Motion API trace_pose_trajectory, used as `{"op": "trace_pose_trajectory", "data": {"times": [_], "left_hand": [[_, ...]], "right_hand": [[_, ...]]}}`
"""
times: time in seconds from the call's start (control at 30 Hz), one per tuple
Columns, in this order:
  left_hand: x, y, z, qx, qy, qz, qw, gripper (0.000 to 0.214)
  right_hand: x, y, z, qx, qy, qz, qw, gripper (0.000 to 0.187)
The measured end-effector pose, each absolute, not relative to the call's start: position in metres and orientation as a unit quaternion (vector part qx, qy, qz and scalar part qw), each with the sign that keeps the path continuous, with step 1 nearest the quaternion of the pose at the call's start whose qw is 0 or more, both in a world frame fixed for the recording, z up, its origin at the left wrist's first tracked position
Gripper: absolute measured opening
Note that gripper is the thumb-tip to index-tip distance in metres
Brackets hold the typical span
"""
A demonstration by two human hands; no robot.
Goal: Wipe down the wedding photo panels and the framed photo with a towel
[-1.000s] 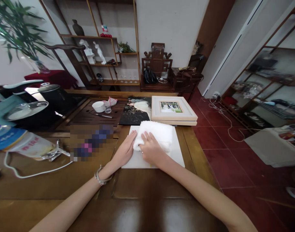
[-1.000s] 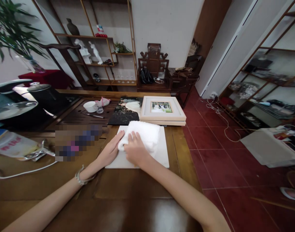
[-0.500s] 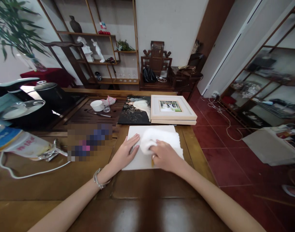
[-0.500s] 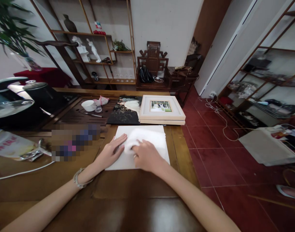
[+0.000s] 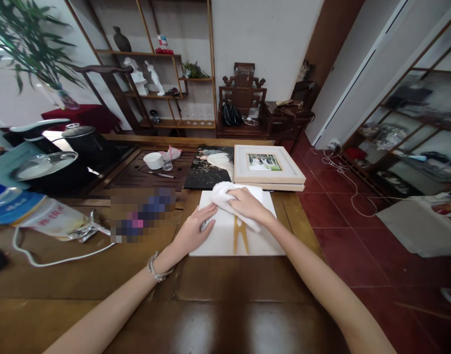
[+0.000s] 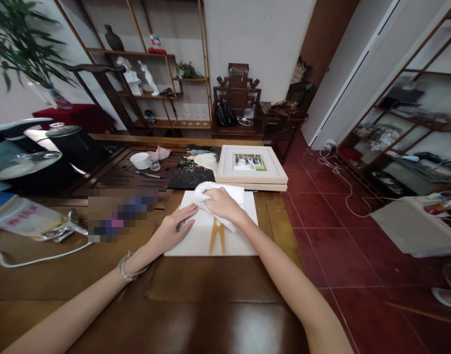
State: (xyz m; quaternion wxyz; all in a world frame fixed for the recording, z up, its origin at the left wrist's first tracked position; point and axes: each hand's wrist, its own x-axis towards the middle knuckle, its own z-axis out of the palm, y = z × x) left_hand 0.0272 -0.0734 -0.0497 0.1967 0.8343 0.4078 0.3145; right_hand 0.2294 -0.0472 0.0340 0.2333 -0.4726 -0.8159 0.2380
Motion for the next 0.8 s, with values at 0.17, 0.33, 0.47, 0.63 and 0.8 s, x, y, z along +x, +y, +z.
{"op": "trace_pose_trajectory", "data": {"times": [0.17, 0.33, 0.47, 0.63, 0.8], "left_hand": [[0.027, -0.073, -0.051, 0.833, 0.407, 0.317, 0.198, 0.035], [0.027, -0.071, -0.052, 0.831, 0.404, 0.327, 0.199, 0.033], [0.028, -0.07, -0.052, 0.828, 0.406, 0.329, 0.206, 0.031], [0.029, -0.071, -0.049, 0.824, 0.409, 0.33, 0.212, 0.031], [0.027, -0.07, -0.05, 0.829, 0.402, 0.324, 0.213, 0.031]], "right_hand": [[0.279, -0.061, 0.027, -0.53, -0.785, 0.203, 0.25, 0.019], [0.306, -0.086, 0.015, -0.575, -0.759, 0.173, 0.251, 0.018], [0.305, -0.123, 0.015, -0.565, -0.773, 0.183, 0.222, 0.017], [0.304, -0.17, 0.027, -0.549, -0.792, 0.223, 0.148, 0.019], [0.306, -0.156, 0.028, -0.549, -0.793, 0.212, 0.158, 0.017]]}}
